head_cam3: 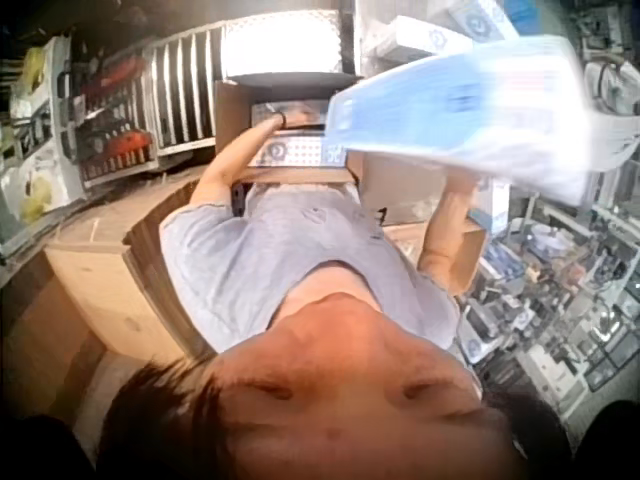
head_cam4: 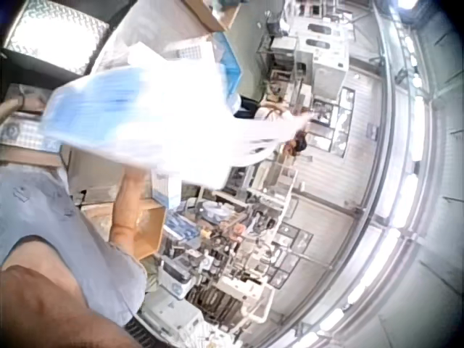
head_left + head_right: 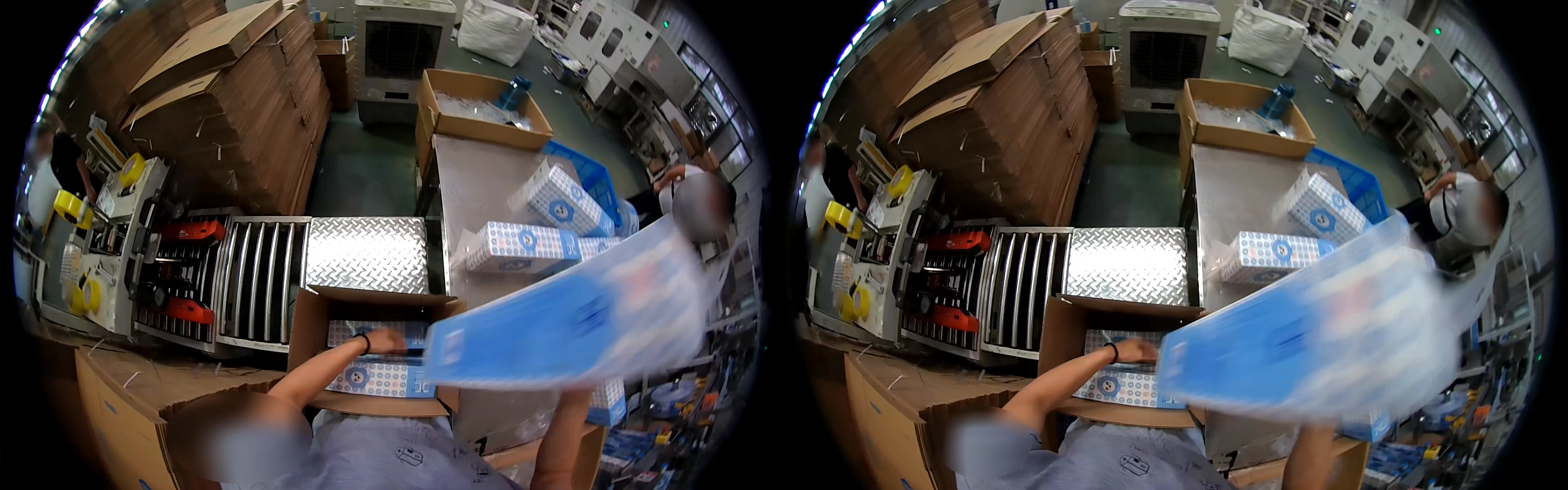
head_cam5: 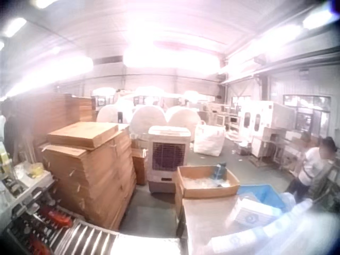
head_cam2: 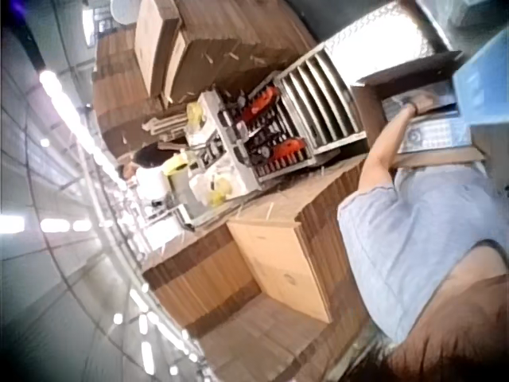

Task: The person packs small blue and white product boxes into larger cardboard shipping boxes. They place bubble wrap inside the boxes, arrange the product boxes, and then close the flaps of the cardboard boxes. The person works at a metal table in a warehouse setting.

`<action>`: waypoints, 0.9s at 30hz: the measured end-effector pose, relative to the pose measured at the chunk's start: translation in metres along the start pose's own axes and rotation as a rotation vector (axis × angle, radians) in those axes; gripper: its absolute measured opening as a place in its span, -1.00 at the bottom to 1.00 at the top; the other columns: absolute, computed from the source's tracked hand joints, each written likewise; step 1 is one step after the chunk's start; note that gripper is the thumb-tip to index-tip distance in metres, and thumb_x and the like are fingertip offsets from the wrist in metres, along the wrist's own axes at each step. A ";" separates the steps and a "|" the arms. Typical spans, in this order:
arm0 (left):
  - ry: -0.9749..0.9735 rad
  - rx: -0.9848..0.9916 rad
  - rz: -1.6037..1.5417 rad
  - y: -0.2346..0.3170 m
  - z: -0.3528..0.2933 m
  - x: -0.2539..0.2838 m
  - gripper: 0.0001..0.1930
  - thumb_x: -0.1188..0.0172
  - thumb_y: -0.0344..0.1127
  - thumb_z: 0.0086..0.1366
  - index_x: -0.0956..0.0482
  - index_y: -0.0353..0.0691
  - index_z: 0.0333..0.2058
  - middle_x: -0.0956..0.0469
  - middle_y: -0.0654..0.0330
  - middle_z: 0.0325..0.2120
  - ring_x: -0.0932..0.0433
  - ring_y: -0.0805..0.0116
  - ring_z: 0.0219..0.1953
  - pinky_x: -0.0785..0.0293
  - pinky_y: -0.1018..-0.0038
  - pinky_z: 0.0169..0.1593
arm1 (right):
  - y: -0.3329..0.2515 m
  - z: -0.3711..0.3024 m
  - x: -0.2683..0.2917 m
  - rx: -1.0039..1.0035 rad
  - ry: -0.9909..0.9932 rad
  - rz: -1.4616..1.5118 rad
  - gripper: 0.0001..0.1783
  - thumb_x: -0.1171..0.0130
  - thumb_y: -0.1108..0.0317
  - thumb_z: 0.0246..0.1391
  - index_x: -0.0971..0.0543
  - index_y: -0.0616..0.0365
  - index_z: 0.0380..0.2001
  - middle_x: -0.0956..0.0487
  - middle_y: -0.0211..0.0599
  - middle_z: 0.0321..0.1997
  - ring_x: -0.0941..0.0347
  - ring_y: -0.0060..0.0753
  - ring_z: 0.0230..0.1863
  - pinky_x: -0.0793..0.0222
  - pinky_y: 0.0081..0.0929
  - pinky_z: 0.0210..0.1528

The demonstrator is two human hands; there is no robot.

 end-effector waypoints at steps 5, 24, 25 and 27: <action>0.159 0.315 0.456 -0.061 0.016 0.001 -0.24 -0.14 0.16 0.20 -0.35 -0.16 0.28 -0.36 -0.08 0.26 -0.37 0.01 0.27 -0.28 0.19 0.31 | 0.142 0.016 -0.190 0.238 -0.854 -1.011 -0.06 -0.27 0.56 -0.18 -0.32 -0.17 0.37 -0.49 -0.07 0.09 -0.42 -0.03 0.08 -0.29 -0.08 0.13; 0.108 0.417 0.437 -0.105 0.007 -0.012 -0.25 -0.14 0.15 0.25 -0.29 -0.14 0.32 -0.35 -0.11 0.27 -0.34 -0.02 0.30 -0.28 0.19 0.33 | 0.241 0.030 -0.142 -0.225 -0.273 -0.741 -0.81 -0.19 0.33 0.11 -0.68 0.11 -0.23 -0.67 -0.11 -0.20 -0.61 -0.08 -0.13 -0.50 -0.23 -0.03; 0.196 0.450 0.438 -0.122 0.002 -0.013 -0.24 -0.14 0.16 0.25 -0.30 -0.14 0.32 -0.37 -0.12 0.25 -0.36 -0.04 0.28 -0.29 0.18 0.32 | 0.195 0.030 -0.118 -0.180 -0.094 -0.791 -0.83 -0.19 0.36 0.10 -0.66 0.14 -0.25 -0.65 -0.12 -0.22 -0.59 -0.07 -0.14 -0.49 -0.24 -0.06; 0.256 0.462 0.458 -0.114 0.003 -0.011 -0.24 -0.14 0.17 0.24 -0.30 -0.13 0.32 -0.39 -0.13 0.23 -0.38 -0.05 0.27 -0.31 0.18 0.31 | 0.125 -0.003 -0.032 -0.043 0.343 -0.990 -0.86 -0.22 0.45 0.05 -0.65 0.09 -0.29 -0.63 -0.17 -0.22 -0.55 -0.07 -0.15 -0.48 -0.25 -0.08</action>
Point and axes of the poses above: each hand's wrist, its own z-axis towards the middle knuckle, its own x-axis out of the back of the hand, y = z × x, the point moved 3 cm from there along z, towards the middle knuckle
